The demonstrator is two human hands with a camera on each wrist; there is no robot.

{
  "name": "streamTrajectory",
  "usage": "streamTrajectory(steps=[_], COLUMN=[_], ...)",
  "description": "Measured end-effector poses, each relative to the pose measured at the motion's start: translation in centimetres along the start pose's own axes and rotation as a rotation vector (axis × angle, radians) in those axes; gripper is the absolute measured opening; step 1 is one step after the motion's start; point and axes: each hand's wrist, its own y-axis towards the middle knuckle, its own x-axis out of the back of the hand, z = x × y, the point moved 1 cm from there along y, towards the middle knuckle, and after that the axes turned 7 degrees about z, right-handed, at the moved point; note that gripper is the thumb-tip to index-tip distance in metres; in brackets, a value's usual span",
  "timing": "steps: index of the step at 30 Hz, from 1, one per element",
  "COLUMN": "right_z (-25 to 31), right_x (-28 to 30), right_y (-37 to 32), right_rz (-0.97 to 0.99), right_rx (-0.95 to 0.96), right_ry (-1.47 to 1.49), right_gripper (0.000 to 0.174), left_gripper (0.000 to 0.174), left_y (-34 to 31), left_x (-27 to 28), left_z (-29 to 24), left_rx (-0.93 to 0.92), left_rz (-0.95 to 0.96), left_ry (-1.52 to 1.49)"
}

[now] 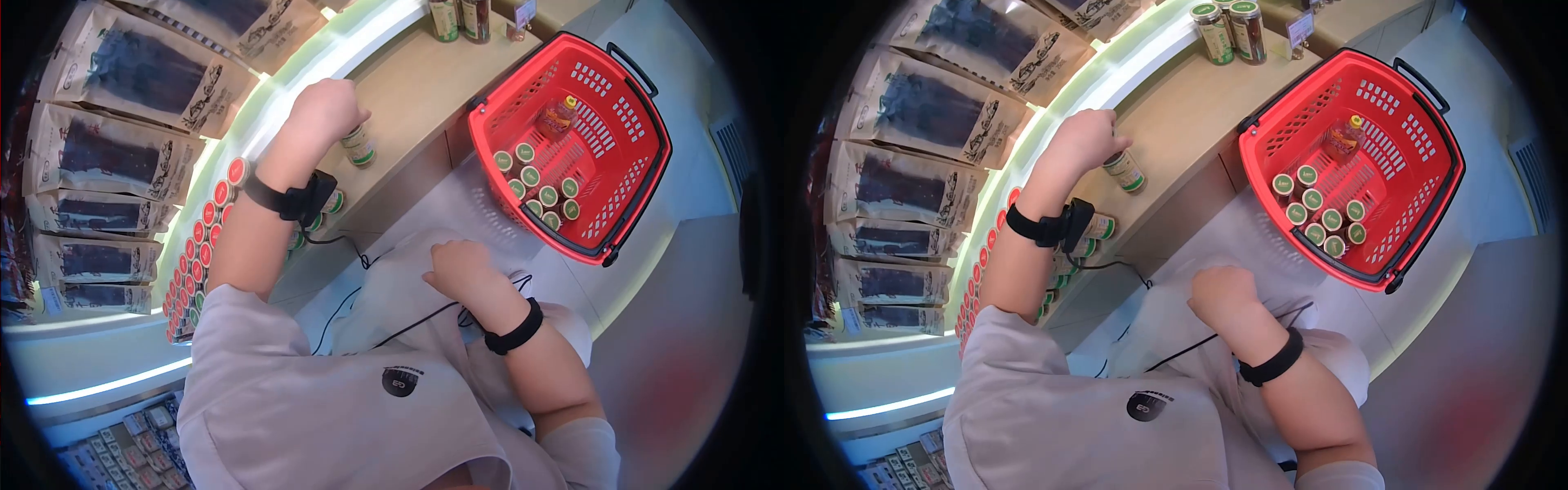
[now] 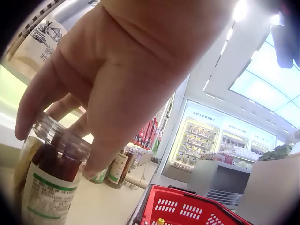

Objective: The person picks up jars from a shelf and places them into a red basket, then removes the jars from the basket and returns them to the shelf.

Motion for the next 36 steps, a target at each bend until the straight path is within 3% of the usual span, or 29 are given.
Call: streamTrajectory(steps=[7, 9, 16, 21, 24, 31, 34, 36], right_z=[0.8, 1.0, 1.7, 1.5, 1.0, 0.3, -0.5, -1.4], right_x=[0.3, 0.1, -0.2, -0.7, -1.1, -0.7, -1.1, -0.9], right_y=[1.0, 1.2, 1.5, 1.1, 1.3, 0.3, -0.3, -0.6], right_rz=[0.043, 0.055, 0.052, 0.048, 0.049, -0.009, -0.025, -0.027], right_rx=[0.033, 0.055, 0.084, 0.063, 0.049, 0.061, 0.044, 0.012], right_ry=[-0.018, -0.019, -0.042, -0.069, -0.085, -0.072, -0.03, 0.001], right_gripper=[0.037, 0.037, 0.037, 0.036, 0.036, 0.037, 0.037, 0.037], left_gripper=[0.039, 0.041, 0.047, 0.059, 0.059, 0.048, 0.047, 0.046], left_y=[-3.6, -4.5, -4.7, -4.5, -0.7, 16.5, 22.7, 22.5], left_x=[-1.4, -0.9, -0.5, 1.0, 3.9, 6.8, 5.2, 5.5], left_z=[1.2, 0.9, -0.2, -1.8, -4.9, -9.3, -9.6, -10.4], left_rx=[0.083, 0.184, 0.177, 0.155, 0.07, 0.087, -0.055, -0.093], left_rz=[0.013, 0.047, 0.177, -0.188, -0.356, -0.538, -0.675, -0.602], left_ry=[-0.066, -0.047, -0.027, 0.039, -0.189, -0.537, -0.515, -0.51])
